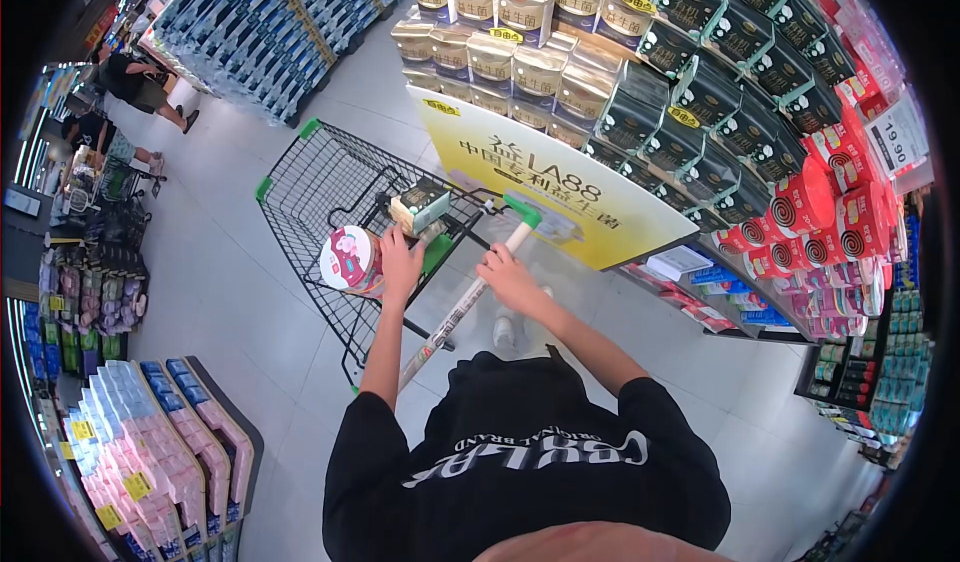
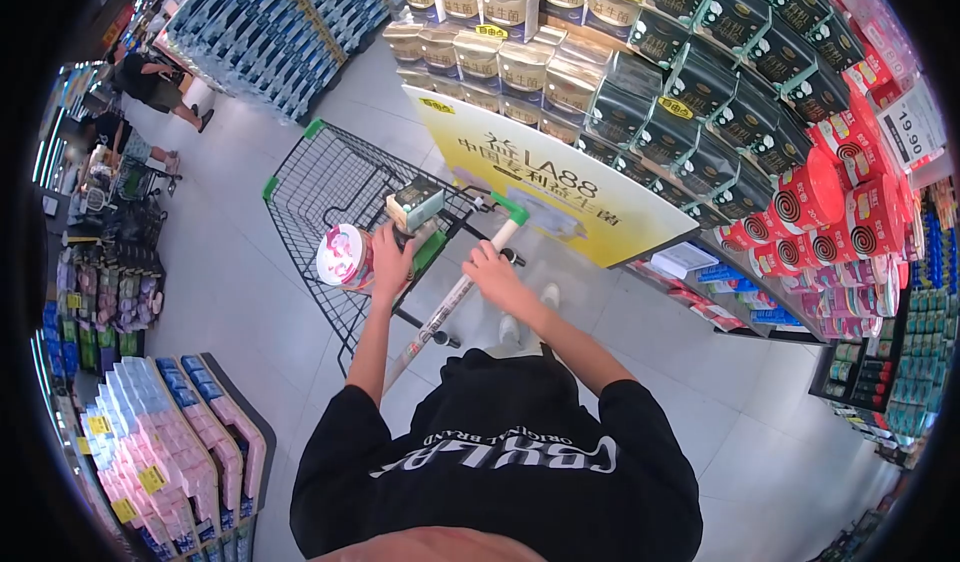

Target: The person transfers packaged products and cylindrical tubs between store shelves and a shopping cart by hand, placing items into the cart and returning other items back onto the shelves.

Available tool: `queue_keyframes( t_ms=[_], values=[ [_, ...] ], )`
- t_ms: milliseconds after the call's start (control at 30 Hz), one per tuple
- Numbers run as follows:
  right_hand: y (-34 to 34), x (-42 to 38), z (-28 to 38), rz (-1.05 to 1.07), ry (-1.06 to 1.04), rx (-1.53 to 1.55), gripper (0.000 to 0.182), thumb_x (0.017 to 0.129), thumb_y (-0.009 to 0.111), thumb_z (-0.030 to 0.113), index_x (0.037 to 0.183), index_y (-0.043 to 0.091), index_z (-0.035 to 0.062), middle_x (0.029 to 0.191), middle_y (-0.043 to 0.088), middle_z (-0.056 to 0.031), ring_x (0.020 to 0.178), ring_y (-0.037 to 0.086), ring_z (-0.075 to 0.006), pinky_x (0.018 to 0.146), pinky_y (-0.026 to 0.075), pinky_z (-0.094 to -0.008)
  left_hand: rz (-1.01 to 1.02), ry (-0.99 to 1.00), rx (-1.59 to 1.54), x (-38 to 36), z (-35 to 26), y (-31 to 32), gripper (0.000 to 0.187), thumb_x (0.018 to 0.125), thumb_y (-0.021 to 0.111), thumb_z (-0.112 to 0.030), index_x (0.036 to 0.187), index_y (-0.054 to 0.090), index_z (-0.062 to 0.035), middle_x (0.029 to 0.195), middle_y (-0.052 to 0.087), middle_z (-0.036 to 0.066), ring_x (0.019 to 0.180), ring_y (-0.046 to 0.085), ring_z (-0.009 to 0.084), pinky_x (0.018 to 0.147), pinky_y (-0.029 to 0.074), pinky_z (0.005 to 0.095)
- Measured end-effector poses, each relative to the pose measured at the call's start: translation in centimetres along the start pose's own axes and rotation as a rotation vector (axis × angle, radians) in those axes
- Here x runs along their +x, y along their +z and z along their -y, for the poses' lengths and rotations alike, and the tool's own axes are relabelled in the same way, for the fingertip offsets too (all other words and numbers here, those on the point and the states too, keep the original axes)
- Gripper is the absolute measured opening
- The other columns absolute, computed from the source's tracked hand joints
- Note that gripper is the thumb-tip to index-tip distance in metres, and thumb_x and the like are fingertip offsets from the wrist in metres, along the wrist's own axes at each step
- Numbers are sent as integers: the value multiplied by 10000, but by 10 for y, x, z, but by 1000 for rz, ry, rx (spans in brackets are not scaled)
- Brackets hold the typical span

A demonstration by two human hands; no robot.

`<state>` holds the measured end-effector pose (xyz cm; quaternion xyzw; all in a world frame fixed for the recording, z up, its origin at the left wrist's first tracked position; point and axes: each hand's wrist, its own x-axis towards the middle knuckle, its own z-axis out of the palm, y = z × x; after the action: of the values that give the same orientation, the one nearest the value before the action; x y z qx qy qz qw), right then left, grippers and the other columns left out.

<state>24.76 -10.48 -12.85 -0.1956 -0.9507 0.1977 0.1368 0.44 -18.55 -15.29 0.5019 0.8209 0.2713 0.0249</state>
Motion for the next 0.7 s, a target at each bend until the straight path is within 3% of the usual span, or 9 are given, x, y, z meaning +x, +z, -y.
queue_keyframes(
  t_ms=[67,167,267,300,400,433,533,667,700],
  values=[
    [-2,-5,1,28,32,-6,251,737,599,26,979,566,86,1077,503,-73,1186,406,-295,841,473,-415,-32,14,128,30,19,31,816,754,723,-269,1391,280,-16,1297,408,291,1225,397,415,1000,378,454],
    [2,-9,2,-14,49,-15,252,732,595,26,975,566,85,1084,506,-78,1200,403,-297,818,471,-412,245,-204,182,51,43,65,1048,667,798,-313,1443,149,-38,1360,347,314,1281,343,428,1038,353,459],
    [5,-13,2,-81,41,-18,265,708,588,-4,957,564,83,1080,509,-84,1204,406,-302,773,467,-411,304,-370,-215,50,65,93,1152,632,823,-355,1460,75,-64,1425,269,305,1318,278,450,1049,340,478],
    [5,-14,4,-79,53,-12,265,708,589,-3,956,565,85,1079,509,-82,1207,405,-300,780,466,-410,322,-396,-276,50,62,91,1161,632,823,-364,1467,68,-81,1417,258,317,1311,267,460,1041,340,482],
    [3,-14,5,-92,47,3,259,707,593,2,951,566,86,1076,509,-76,1215,400,-299,788,463,-409,122,-345,-191,53,50,92,1178,612,827,-387,1462,72,-78,1369,282,338,1284,294,461,1034,338,475],
    [4,-14,5,-100,36,8,256,707,594,3,948,566,85,1075,509,-74,1217,399,-299,789,462,-409,-15,-325,-175,60,43,94,1146,587,836,-393,1451,142,-98,1339,264,347,1235,328,469,1032,328,475],
    [5,-12,5,-85,30,28,245,716,598,14,949,564,84,1072,510,-75,1219,396,-305,789,461,-409,247,-455,-71,79,31,82,1100,575,837,-392,1436,206,-125,1320,246,330,1220,313,475,1031,322,495],
    [5,-10,5,-82,25,20,228,734,592,21,952,562,83,1076,512,-77,1222,393,-311,788,462,-409,261,-391,23,82,31,74,999,541,865,-355,1336,315,-105,1267,279,315,1242,247,473,954,398,512],
    [6,-9,5,-75,28,18,226,738,590,21,953,561,83,1079,513,-78,1225,392,-313,790,462,-410,208,-369,50,83,33,79,957,527,877,-332,1281,339,-91,1275,282,320,1211,304,465,931,421,501]
  ],
)
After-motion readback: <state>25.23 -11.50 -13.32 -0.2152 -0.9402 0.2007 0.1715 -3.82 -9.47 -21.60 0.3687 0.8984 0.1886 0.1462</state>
